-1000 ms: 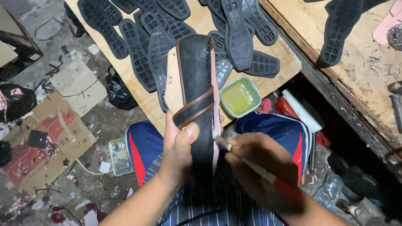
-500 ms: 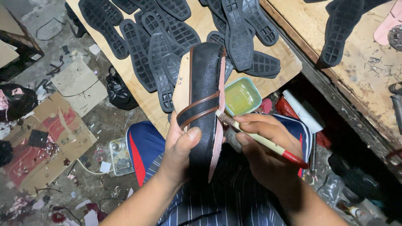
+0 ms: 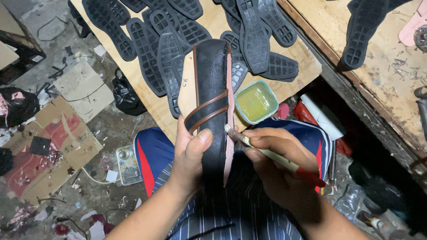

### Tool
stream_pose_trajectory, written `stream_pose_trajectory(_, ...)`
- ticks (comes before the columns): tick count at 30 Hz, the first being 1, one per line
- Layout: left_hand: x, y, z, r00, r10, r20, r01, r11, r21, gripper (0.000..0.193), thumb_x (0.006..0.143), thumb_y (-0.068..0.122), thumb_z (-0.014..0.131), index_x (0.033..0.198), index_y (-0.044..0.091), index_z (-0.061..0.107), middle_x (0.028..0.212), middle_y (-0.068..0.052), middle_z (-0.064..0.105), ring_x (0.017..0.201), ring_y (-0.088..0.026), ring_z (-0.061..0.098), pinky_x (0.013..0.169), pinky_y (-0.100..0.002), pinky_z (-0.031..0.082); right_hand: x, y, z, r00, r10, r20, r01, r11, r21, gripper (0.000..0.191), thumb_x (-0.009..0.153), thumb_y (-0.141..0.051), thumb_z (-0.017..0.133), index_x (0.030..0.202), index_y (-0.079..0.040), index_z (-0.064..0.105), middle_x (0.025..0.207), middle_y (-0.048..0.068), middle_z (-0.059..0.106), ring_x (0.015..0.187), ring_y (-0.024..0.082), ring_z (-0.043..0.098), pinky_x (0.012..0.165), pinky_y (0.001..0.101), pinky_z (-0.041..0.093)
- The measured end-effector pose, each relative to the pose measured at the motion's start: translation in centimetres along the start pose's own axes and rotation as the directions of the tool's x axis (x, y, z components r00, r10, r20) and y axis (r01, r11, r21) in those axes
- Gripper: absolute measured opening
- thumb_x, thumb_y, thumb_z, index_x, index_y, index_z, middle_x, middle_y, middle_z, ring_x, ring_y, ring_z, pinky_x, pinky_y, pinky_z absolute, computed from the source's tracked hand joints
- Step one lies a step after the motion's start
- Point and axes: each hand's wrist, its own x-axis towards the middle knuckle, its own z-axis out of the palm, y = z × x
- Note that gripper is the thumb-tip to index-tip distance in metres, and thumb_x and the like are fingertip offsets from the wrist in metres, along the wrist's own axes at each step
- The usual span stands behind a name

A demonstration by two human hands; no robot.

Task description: The person holds a shoe in one hand and uses a brush to apply glue from a small container onto the sole edge and upper of the shoe, rotating the shoe to coat different sections. Many rubber soles lie on the workbench around them as they continue brushing glue along the shoe.

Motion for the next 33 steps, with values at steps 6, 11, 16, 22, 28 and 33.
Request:
stream_pose_trajectory(6,0.2,0.0,0.0,0.999,0.031,0.017,-0.031,1.000,0.005,0.063,0.094,0.035,0.063,0.142,0.003,0.037,0.115,-0.021,0.062,0.100,-0.025,0.065,0.089,-0.040,0.057,-0.9,-0.2,0.2,0.997,0.069,0.026,-0.071,0.993,0.098,0.020,0.096,0.002,0.069,0.114,-0.001,0.062,0.121,0.014,0.070,0.111,0.022,0.073,0.095,0.0306,0.059)
stream_pose_trajectory(11,0.3,-0.1,0.0,0.997,-0.038,-0.064,0.036,0.999,-0.036,0.058,0.093,0.033,0.058,0.140,0.004,0.039,0.113,-0.022,0.063,0.093,-0.027,0.067,0.081,-0.042,0.059,-2.5,-0.2,0.7,0.990,0.019,0.138,-0.005,0.995,-0.097,0.027,0.086,-0.001,0.075,0.112,-0.003,0.066,0.112,0.010,0.070,0.102,0.020,0.073,0.085,0.0296,0.060)
stream_pose_trajectory(16,0.8,0.0,-0.4,0.992,-0.094,-0.083,0.084,0.990,-0.113,0.060,0.093,0.033,0.060,0.140,0.003,0.039,0.117,-0.021,0.061,0.095,-0.030,0.068,0.079,-0.044,0.060,-2.0,2.1,-1.3,0.983,-0.110,0.149,0.116,0.993,-0.035,0.019,0.093,-0.004,0.074,0.110,-0.005,0.067,0.111,0.008,0.071,0.103,0.021,0.075,0.087,0.0307,0.062)
stream_pose_trajectory(22,0.4,0.8,-1.2,0.997,-0.075,-0.027,0.074,0.997,-0.031,0.065,0.093,0.037,0.065,0.143,0.002,0.040,0.123,-0.017,0.061,0.101,-0.028,0.068,0.083,-0.041,0.061,3.1,9.0,-3.4,0.970,0.235,-0.069,-0.243,0.959,-0.146,0.018,0.093,-0.012,0.068,0.110,-0.005,0.071,0.106,0.010,0.064,0.092,0.022,0.068,0.083,0.0335,0.056)
stream_pose_trajectory(28,-0.1,0.7,-1.3,0.994,-0.102,-0.042,0.101,0.994,-0.032,0.062,0.097,0.046,0.060,0.136,-0.001,0.048,0.110,-0.017,0.064,0.096,-0.026,0.069,0.080,-0.039,0.060,3.7,14.2,-1.6,0.982,0.164,0.096,-0.081,0.819,-0.568,0.021,0.083,-0.021,0.080,0.100,-0.008,0.078,0.076,0.011,0.068,0.078,0.030,0.060,0.070,0.0416,0.049)
stream_pose_trajectory(33,-0.1,0.5,-1.1,0.997,-0.075,-0.012,0.074,0.995,-0.069,0.057,0.100,0.046,0.060,0.131,-0.001,0.053,0.105,-0.016,0.064,0.090,-0.024,0.068,0.078,-0.039,0.060,3.6,14.8,-1.0,0.986,0.127,0.106,-0.057,0.863,-0.502,0.020,0.083,-0.020,0.083,0.098,-0.007,0.079,0.079,0.015,0.068,0.082,0.031,0.062,0.072,0.0412,0.050)
